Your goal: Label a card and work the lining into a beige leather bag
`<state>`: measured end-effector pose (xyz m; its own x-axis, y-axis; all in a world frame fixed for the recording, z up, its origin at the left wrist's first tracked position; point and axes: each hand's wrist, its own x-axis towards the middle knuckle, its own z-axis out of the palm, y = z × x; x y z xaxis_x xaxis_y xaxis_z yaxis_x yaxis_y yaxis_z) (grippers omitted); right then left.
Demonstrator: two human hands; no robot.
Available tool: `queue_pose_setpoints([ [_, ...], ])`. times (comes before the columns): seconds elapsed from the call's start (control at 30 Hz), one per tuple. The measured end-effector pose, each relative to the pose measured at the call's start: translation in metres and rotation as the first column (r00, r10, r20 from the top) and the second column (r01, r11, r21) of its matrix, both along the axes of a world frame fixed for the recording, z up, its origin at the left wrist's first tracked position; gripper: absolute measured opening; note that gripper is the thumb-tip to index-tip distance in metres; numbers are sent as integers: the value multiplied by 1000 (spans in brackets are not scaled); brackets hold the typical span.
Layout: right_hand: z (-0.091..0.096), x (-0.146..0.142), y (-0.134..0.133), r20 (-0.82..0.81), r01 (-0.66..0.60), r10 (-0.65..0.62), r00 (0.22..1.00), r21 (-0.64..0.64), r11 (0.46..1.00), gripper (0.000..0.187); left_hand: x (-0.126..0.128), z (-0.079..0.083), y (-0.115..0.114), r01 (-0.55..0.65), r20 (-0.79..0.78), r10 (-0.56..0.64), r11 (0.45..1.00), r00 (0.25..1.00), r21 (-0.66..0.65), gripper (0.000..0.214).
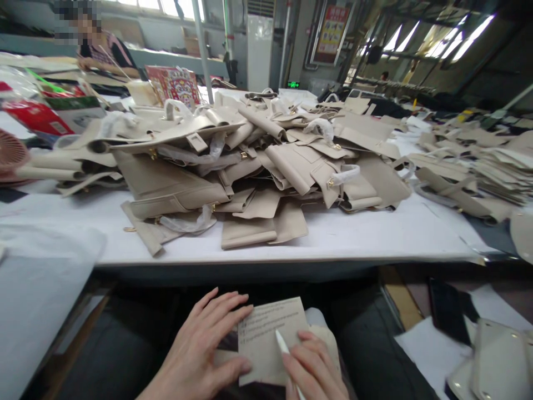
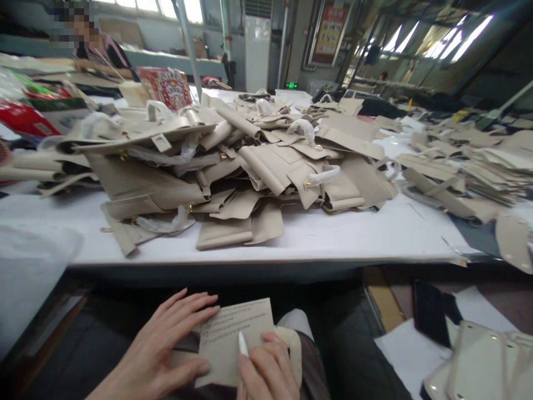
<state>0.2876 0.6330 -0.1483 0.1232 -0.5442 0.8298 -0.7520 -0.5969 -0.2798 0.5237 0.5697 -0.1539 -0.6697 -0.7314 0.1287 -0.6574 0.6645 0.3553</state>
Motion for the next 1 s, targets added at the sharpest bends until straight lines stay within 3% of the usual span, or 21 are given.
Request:
queue_pose_setpoints([
  [0.13,4,-9,1,-86,-50,53,995,34,998,17,-2,1,1,-30,-16,30,1000,999,-9,69],
  [0.4,-5,-1,2,67,37,-37,997,0,999,24,-5,2,2,-48,-63,46,998,997,-27,67],
  [0.63,-1,-14,5,-61,-20,21,998,31,999,19,-7,4,3,-66,-91,64,998,994,-16,65],
  [0.8,-9,-9,5,43,49,-49,998,6,999,21,-8,1,3,-63,-91,60,997,994,-35,65],
  [1.0,-9,-4,5,51,59,-59,997,-3,998,21,-7,0,3,-65,-111,60,997,992,-37,67],
])
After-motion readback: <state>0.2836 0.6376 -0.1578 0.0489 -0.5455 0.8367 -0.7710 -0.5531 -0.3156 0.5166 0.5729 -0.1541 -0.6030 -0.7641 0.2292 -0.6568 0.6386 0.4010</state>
